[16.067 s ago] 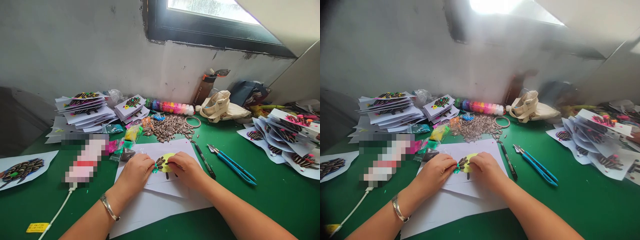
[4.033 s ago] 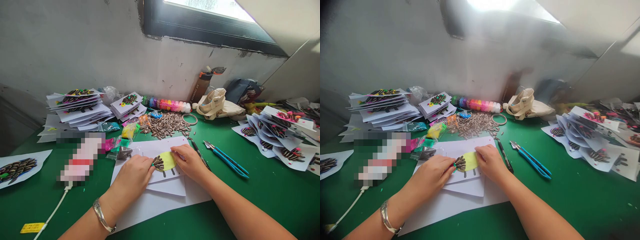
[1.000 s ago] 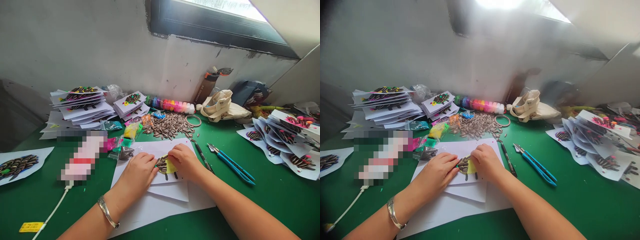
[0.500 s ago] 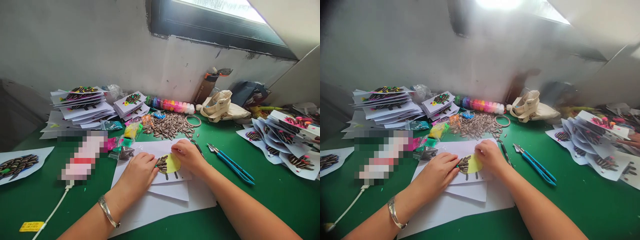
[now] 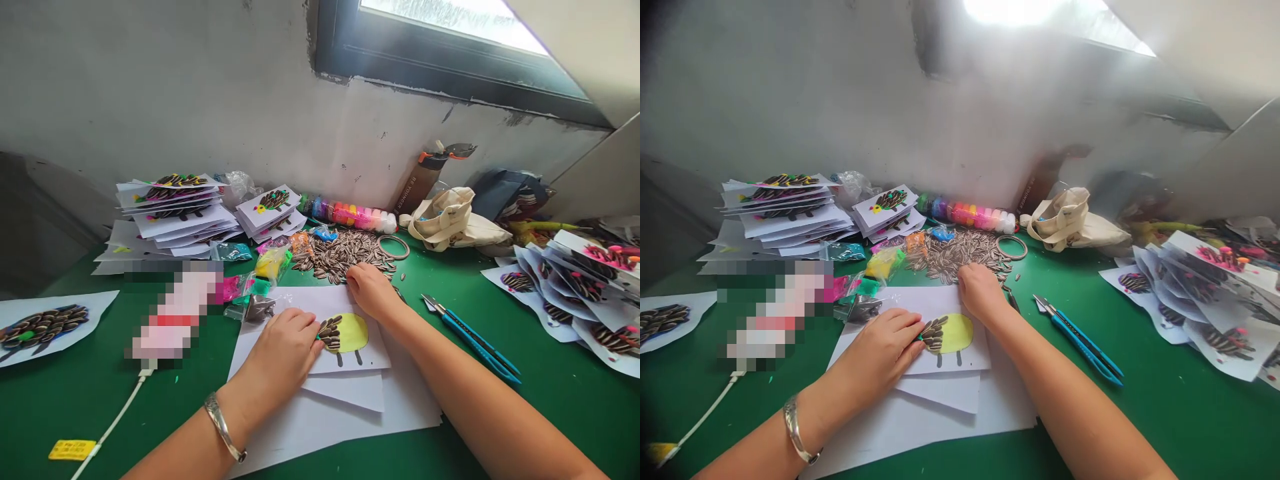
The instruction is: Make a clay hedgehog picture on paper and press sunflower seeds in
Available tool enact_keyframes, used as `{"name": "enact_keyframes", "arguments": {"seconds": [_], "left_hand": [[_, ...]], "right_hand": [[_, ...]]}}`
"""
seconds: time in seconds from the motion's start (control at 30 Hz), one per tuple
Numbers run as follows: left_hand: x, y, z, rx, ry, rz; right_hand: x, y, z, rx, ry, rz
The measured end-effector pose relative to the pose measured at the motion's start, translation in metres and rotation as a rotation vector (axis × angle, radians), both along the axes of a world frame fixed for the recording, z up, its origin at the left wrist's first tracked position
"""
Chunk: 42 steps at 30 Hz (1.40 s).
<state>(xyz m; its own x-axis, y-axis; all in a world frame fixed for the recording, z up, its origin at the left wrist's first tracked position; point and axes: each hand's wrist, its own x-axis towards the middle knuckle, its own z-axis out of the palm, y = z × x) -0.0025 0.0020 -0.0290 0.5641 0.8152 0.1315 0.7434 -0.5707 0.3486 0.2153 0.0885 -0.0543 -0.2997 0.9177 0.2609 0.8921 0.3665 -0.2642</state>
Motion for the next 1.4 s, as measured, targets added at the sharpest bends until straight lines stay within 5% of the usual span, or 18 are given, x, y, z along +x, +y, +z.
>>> {"name": "enact_keyframes", "arguments": {"seconds": [0.23,0.6,0.8,0.97,1.4], "left_hand": [[0.001,0.001,0.000,0.021,-0.011,-0.008],[0.001,0.003,0.002,-0.019,0.011,-0.002],[0.001,0.003,0.003,-0.042,0.014,-0.001],[0.001,0.002,-0.001,-0.019,0.015,0.001],[0.001,0.004,0.000,-0.039,0.018,-0.006]], "right_hand": [[0.018,-0.033,0.007,0.010,0.041,-0.003],[0.002,-0.006,-0.004,0.017,-0.012,0.005],[0.009,-0.047,0.016,-0.039,0.168,-0.025],[0.008,-0.077,0.020,-0.195,0.436,0.103],[0.000,-0.079,0.007,-0.119,0.302,0.170]]}}
